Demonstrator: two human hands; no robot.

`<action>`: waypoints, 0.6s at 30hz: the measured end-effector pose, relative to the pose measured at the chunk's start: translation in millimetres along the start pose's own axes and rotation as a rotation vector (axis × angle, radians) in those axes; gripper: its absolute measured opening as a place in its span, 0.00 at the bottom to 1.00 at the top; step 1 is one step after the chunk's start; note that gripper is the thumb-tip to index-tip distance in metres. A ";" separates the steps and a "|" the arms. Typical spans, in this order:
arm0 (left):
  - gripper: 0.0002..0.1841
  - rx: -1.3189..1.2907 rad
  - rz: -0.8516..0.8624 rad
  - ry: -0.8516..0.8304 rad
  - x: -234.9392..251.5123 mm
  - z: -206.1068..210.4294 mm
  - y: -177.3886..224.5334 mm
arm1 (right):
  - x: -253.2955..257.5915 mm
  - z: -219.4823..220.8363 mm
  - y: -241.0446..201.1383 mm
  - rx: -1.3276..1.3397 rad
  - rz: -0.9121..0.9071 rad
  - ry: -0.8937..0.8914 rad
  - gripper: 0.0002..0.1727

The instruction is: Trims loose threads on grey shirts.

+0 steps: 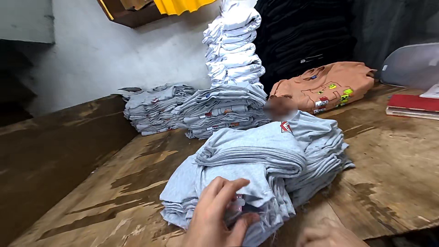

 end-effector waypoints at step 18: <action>0.11 -0.351 -0.314 0.063 42.5 25.8 -19.9 | 64.5 2.7 -22.3 -0.042 -0.188 1.162 0.06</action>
Point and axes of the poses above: each hand's wrist, its own x-axis towards the middle knuckle, its own z-axis out of the palm, y = z × x, the point moved 5 cm from there along x, towards the middle knuckle, and after that the axes turned 7 degrees about y, right-handed, at the moved point
